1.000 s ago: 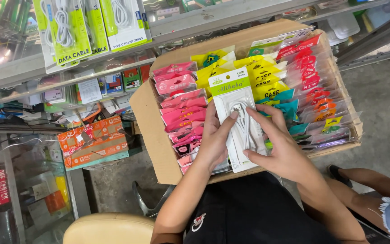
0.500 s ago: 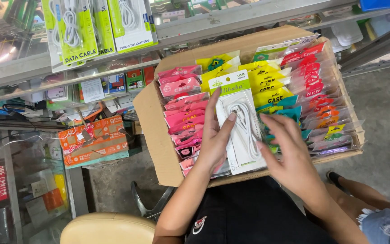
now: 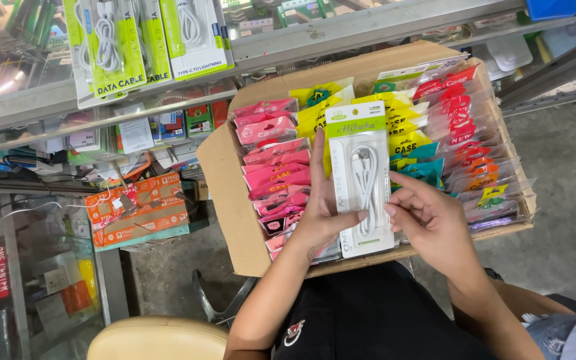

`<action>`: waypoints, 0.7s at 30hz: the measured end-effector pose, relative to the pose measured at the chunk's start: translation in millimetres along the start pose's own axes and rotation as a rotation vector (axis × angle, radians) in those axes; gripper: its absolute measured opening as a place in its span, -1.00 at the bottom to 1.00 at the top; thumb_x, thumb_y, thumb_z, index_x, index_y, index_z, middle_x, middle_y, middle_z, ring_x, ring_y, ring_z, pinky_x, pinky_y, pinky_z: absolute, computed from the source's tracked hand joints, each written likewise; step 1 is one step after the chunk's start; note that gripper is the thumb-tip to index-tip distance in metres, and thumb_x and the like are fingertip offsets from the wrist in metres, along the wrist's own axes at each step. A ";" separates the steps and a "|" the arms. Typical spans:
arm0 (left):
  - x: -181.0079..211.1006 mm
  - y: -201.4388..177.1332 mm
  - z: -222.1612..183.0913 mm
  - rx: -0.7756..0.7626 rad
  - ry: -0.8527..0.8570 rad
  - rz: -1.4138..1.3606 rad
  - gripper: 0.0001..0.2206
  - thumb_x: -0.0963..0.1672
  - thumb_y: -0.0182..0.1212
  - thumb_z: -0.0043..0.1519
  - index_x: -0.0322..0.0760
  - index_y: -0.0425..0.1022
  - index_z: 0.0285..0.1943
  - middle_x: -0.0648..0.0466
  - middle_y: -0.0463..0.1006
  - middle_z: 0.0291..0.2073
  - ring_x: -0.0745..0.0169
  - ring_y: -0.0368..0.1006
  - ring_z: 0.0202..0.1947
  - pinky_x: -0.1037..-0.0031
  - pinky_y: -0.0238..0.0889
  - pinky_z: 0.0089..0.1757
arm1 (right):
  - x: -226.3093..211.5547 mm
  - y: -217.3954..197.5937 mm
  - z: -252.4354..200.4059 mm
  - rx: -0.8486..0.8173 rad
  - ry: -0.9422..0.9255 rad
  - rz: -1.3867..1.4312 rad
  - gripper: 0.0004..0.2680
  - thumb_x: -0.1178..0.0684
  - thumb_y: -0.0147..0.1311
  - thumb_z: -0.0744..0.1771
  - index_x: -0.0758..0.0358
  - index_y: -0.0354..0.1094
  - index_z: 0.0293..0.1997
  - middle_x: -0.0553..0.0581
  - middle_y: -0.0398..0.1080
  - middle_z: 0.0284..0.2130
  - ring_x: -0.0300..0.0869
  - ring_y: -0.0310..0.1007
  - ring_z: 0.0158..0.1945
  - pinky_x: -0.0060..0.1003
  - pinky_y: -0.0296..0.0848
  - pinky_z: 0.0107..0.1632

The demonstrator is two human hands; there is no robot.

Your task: Organizing and inspecting various phone cables and phone cases in a retail display setting.

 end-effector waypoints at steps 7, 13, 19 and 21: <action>-5.1 -5.9 0.2 0.017 -0.013 0.019 0.20 -0.45 0.12 -0.05 0.12 -0.52 0.72 -0.07 0.03 0.59 0.06 0.12 0.51 0.27 0.15 0.33 | 4.2 -1.7 1.0 -0.002 0.014 -0.003 -0.60 0.36 0.12 0.30 0.34 0.27 0.32 0.08 0.46 -0.33 -0.34 0.44 -0.37 -0.46 0.49 -0.31; -0.5 -8.8 0.7 0.105 -0.029 -0.059 0.17 -0.45 0.13 0.02 0.13 -0.51 0.72 -0.12 0.08 0.54 0.04 0.16 0.46 0.26 0.18 0.30 | 6.9 8.8 -2.0 -0.132 0.013 0.113 -0.60 0.36 0.12 0.30 0.35 0.22 0.31 0.07 0.43 -0.34 -0.32 0.46 -0.34 -0.43 0.52 -0.30; 1.7 -8.6 0.7 0.087 -0.006 -0.005 0.11 -0.45 0.15 0.07 0.06 -0.45 0.72 -0.01 0.05 0.57 0.13 0.13 0.51 0.26 0.15 0.34 | 5.2 8.2 2.9 -0.084 0.021 0.069 -0.60 0.36 0.11 0.31 0.36 0.23 0.32 0.09 0.45 -0.33 -0.31 0.45 -0.35 -0.43 0.50 -0.29; 0.3 -9.9 1.0 0.110 -0.033 -0.018 0.11 -0.45 0.16 0.08 0.07 -0.46 0.71 -0.10 0.12 0.52 0.07 0.20 0.43 0.25 0.19 0.29 | 5.1 5.6 4.0 -0.073 0.035 0.025 -0.61 0.35 0.11 0.31 0.36 0.24 0.31 0.10 0.45 -0.33 -0.31 0.44 -0.36 -0.43 0.48 -0.31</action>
Point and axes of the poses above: each hand's wrist, its own z-axis towards the middle knuckle, its own y-axis out of the palm, x = y × z, the point moved 8 cm from there along z, towards the middle knuckle
